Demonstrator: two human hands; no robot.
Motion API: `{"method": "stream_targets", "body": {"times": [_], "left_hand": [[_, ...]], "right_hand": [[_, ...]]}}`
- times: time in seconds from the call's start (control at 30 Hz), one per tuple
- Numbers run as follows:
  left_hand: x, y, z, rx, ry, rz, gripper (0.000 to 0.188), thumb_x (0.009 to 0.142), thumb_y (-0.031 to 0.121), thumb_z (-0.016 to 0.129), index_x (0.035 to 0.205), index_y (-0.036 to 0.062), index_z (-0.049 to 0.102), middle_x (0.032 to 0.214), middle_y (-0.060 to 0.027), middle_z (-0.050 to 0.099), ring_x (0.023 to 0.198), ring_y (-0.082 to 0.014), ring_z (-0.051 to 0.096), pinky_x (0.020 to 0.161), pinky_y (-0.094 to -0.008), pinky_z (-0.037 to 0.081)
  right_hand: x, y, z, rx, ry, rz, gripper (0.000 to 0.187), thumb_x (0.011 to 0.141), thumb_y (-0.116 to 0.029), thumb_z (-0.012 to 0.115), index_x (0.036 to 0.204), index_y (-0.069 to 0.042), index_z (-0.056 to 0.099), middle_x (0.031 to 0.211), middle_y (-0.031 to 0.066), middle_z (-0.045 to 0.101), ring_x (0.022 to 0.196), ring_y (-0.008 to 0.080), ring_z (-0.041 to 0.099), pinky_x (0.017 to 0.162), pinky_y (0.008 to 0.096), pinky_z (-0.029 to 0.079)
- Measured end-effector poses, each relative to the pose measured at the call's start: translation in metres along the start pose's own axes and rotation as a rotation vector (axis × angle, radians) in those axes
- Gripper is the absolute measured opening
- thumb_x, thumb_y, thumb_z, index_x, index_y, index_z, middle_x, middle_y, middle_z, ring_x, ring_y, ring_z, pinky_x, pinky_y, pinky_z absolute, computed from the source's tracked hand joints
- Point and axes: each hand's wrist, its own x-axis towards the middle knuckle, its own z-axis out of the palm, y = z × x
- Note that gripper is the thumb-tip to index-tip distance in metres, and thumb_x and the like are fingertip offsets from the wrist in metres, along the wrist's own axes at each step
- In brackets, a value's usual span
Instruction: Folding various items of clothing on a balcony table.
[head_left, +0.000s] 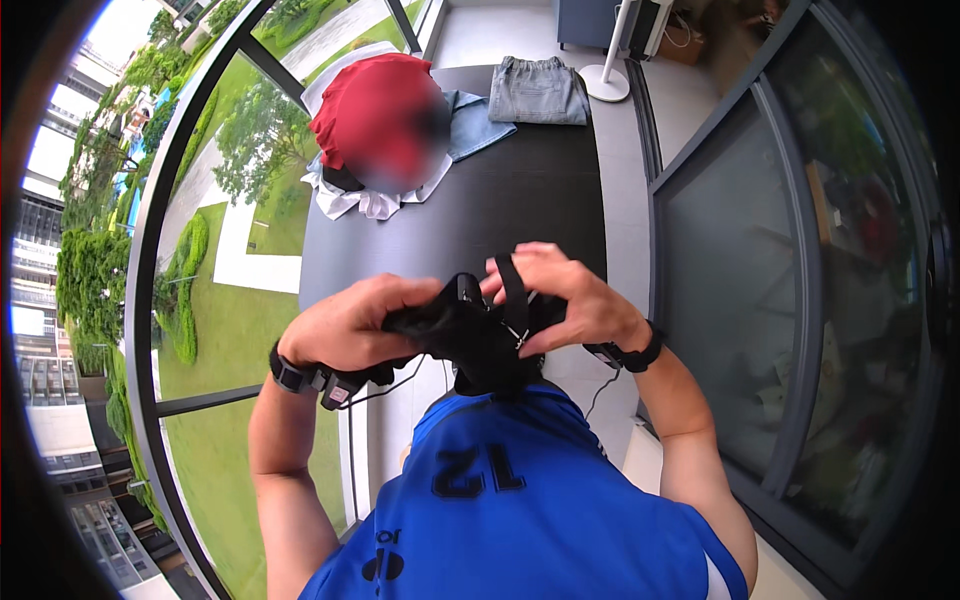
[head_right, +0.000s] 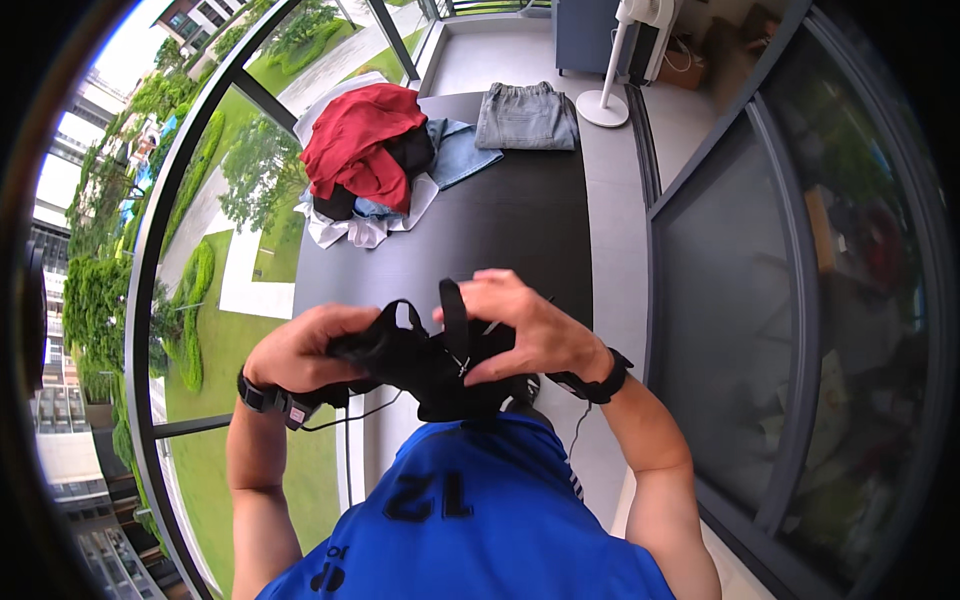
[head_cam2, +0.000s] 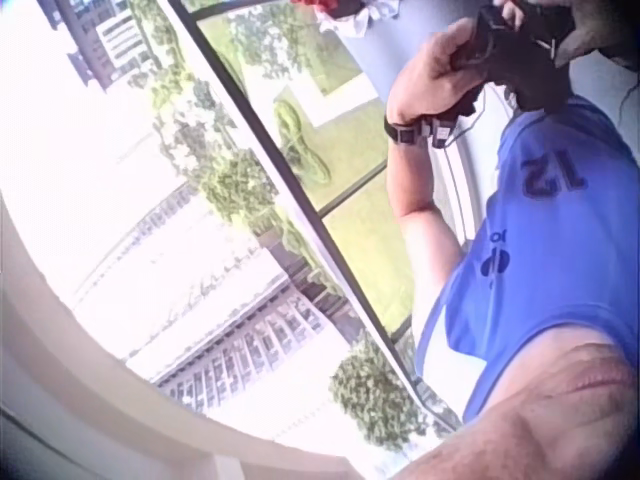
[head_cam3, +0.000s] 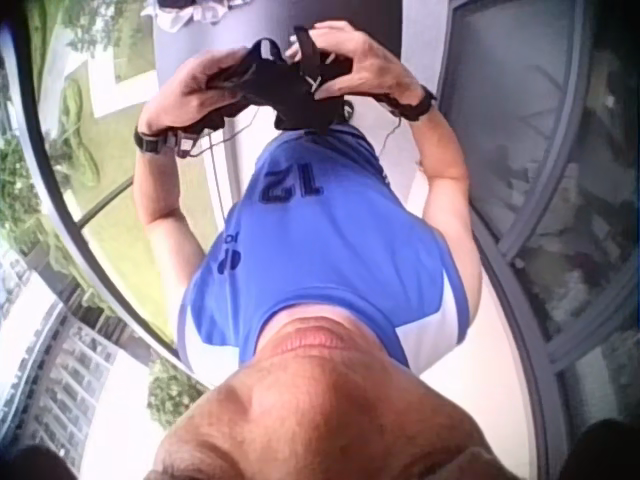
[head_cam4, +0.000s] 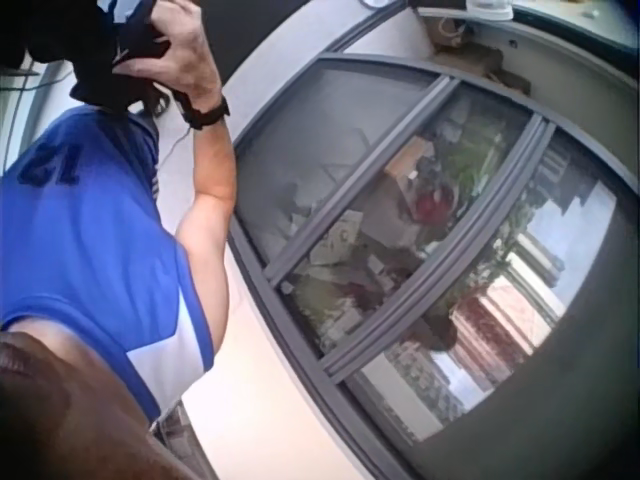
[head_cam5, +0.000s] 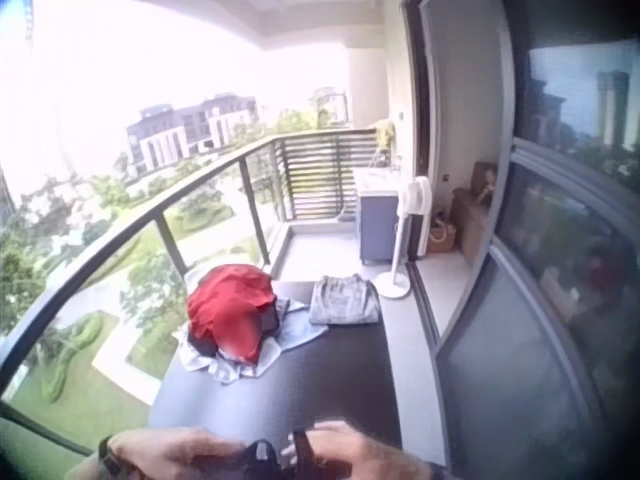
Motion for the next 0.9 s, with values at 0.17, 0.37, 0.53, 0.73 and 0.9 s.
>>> {"method": "stream_targets", "body": {"times": [0.17, 0.37, 0.53, 0.73, 0.9], "left_hand": [[-0.023, 0.016, -0.013, 0.192, 0.23, -0.106, 0.056, 0.072, -0.009, 0.058, 0.126, 0.0031, 0.057, 0.103, -0.0084, 0.069, 0.094, -0.0168, 0.066, 0.087, -0.0309, 0.051], [-0.044, -0.006, -0.009, 0.485, 0.388, -0.261, 0.035, 0.071, -0.006, 0.056, 0.105, -0.0027, 0.064, 0.085, -0.0205, 0.068, 0.075, -0.0381, 0.067, 0.069, -0.0432, 0.051], [-0.047, -0.02, -0.001, 0.616, 0.621, 0.05, 0.03, 0.068, -0.014, 0.057, 0.095, -0.004, 0.068, 0.078, -0.0205, 0.065, 0.073, -0.0393, 0.066, 0.067, -0.0398, 0.05], [-0.065, -0.007, 0.009, 0.474, 0.636, 0.184, 0.038, 0.067, -0.016, 0.056, 0.1, -0.0047, 0.071, 0.078, -0.0171, 0.066, 0.071, -0.0313, 0.068, 0.066, -0.0352, 0.05], [-0.086, -0.005, 0.016, 0.42, 0.477, 0.122, 0.039, 0.067, -0.018, 0.057, 0.101, -0.0052, 0.069, 0.082, -0.018, 0.065, 0.075, -0.0375, 0.066, 0.065, -0.0387, 0.051]], "right_hand": [[-0.01, -0.016, -0.003, -0.251, -0.043, 0.24, 0.025, 0.076, -0.014, 0.085, 0.094, -0.005, 0.072, 0.081, 0.0124, 0.069, 0.076, 0.0324, 0.065, 0.068, 0.0379, 0.05], [-0.028, -0.065, -0.064, -0.546, 0.088, 0.25, 0.021, 0.074, -0.008, 0.086, 0.085, -0.004, 0.069, 0.071, 0.0108, 0.065, 0.061, 0.0309, 0.058, 0.059, 0.0388, 0.045], [-0.019, -0.096, -0.078, -0.696, 0.052, 0.111, 0.025, 0.072, -0.013, 0.088, 0.085, -0.003, 0.07, 0.068, 0.0092, 0.063, 0.058, 0.0289, 0.055, 0.057, 0.0375, 0.041], [-0.013, -0.103, -0.071, -0.703, 0.089, -0.048, 0.024, 0.073, -0.013, 0.087, 0.086, -0.003, 0.07, 0.067, 0.0072, 0.06, 0.058, 0.0276, 0.053, 0.059, 0.0368, 0.041], [-0.014, -0.121, -0.055, -0.807, 0.229, -0.122, 0.024, 0.068, -0.007, 0.084, 0.087, -0.002, 0.07, 0.069, 0.0075, 0.057, 0.058, 0.0278, 0.053, 0.059, 0.0362, 0.041]]}}
